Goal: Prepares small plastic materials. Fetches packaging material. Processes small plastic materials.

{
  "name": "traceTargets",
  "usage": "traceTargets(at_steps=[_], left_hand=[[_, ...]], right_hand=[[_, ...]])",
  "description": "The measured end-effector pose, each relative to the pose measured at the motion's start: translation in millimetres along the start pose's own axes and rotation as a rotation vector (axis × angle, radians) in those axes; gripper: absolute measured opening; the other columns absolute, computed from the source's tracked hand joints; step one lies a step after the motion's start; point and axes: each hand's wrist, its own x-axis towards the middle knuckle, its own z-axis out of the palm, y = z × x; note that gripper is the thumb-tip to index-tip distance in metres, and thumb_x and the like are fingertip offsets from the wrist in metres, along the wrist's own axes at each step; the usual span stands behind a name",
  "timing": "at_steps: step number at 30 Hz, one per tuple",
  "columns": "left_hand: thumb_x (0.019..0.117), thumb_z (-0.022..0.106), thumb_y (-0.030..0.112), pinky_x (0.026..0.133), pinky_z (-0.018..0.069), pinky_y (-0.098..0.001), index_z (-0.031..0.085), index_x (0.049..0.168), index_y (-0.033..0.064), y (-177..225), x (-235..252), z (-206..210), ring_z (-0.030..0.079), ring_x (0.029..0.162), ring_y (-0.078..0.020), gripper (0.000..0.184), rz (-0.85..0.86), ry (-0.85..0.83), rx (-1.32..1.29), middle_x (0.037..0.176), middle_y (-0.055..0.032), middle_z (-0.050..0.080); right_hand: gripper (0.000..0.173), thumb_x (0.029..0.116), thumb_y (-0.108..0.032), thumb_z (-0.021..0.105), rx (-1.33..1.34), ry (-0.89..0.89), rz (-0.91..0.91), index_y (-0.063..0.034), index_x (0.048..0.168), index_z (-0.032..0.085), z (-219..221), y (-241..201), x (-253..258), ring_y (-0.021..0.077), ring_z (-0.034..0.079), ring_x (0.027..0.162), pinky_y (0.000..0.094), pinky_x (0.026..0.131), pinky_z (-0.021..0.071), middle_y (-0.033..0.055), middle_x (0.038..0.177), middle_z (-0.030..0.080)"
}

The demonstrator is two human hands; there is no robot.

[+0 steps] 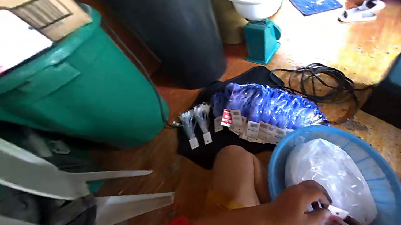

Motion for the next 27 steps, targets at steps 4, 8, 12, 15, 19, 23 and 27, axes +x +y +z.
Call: traceTargets(at_steps=[4, 8, 12, 15, 19, 23, 27], left_hand=[[0.0945, 0.065, 0.003, 0.087, 0.0580, -0.0326, 0.066, 0.095, -0.0094, 26.3, -10.1, -29.5, 0.069, 0.097, -0.0231, 0.013, 0.188, -0.009, 0.021, 0.104, -0.0214, 0.069], [0.0910, 0.067, 0.006, 0.081, 0.0600, -0.0302, 0.064, 0.092, -0.0066, 47.7, -24.1, -55.8, 0.070, 0.093, -0.0205, 0.013, 0.295, 0.111, 0.082, 0.103, -0.0202, 0.068], [0.0985, 0.063, 0.027, 0.082, 0.0580, -0.0275, 0.059, 0.096, 0.0082, 76.8, -42.3, -113.3, 0.067, 0.094, -0.0127, 0.020, 0.419, 0.267, 0.068, 0.101, -0.0071, 0.067], [0.0978, 0.065, 0.024, 0.080, 0.0583, -0.0235, 0.063, 0.108, 0.0186, 97.9, -61.9, -166.5, 0.068, 0.093, -0.0065, 0.011, 0.416, 0.481, 0.188, 0.101, 0.0050, 0.070], [0.0927, 0.069, 0.010, 0.082, 0.0595, -0.0248, 0.063, 0.119, 0.0051, 89.5, -77.9, -235.5, 0.068, 0.090, -0.0047, 0.027, 0.071, 0.693, 0.698, 0.107, -0.0021, 0.070], [0.0982, 0.065, 0.010, 0.090, 0.0562, -0.0504, 0.066, 0.128, 0.0062, 46.9, -56.7, -301.7, 0.070, 0.099, -0.0283, 0.030, -0.535, 0.740, 0.906, 0.112, -0.0170, 0.071], [0.0990, 0.061, 0.012, 0.091, 0.0546, -0.0546, 0.068, 0.123, 0.0040, -5.9, -65.7, -336.1, 0.070, 0.099, -0.0335, 0.026, -0.607, 0.899, 0.949, 0.112, -0.0194, 0.071]], right_hand=[[0.033, 0.0981, -0.017, 0.064, -0.080, -0.151, -0.208, -0.0226, 0.127, 0.050, 3.4, -16.8, 11.2, 0.0085, 0.059, 0.124, 0.0296, 0.099, 0.0546, 0.0012, 0.149, 0.049], [0.029, 0.0958, -0.015, 0.071, -0.400, -0.165, -0.342, -0.0063, 0.115, 0.052, 21.0, -45.1, 16.2, 0.0250, 0.059, 0.123, 0.0351, 0.100, 0.0526, 0.0300, 0.141, 0.047], [0.028, 0.0945, -0.009, 0.065, -0.275, -0.205, -0.254, -0.0001, 0.115, 0.048, 19.1, -50.4, 22.3, 0.0211, 0.062, 0.116, 0.0292, 0.089, 0.0548, 0.0338, 0.143, 0.045], [0.031, 0.0940, -0.010, 0.062, -0.115, -0.240, -0.177, -0.0105, 0.122, 0.048, 12.8, -39.8, 24.9, 0.0111, 0.060, 0.121, 0.0301, 0.095, 0.0538, 0.0157, 0.150, 0.046], [0.032, 0.0971, -0.008, 0.055, 0.009, -0.259, -0.085, -0.0098, 0.127, 0.044, 16.3, -29.0, 26.3, 0.0112, 0.067, 0.111, 0.0339, 0.092, 0.0573, 0.0084, 0.142, 0.057], [0.029, 0.0998, -0.010, 0.052, 0.042, -0.252, -0.044, -0.0122, 0.126, 0.042, 20.3, -21.6, 30.1, 0.0090, 0.069, 0.103, 0.0310, 0.085, 0.0577, 0.0037, 0.134, 0.064], [0.032, 0.0988, -0.006, 0.052, 0.098, -0.237, -0.041, -0.0171, 0.127, 0.043, 20.8, -21.5, 34.2, 0.0090, 0.069, 0.104, 0.0336, 0.091, 0.0581, -0.0024, 0.131, 0.066]])
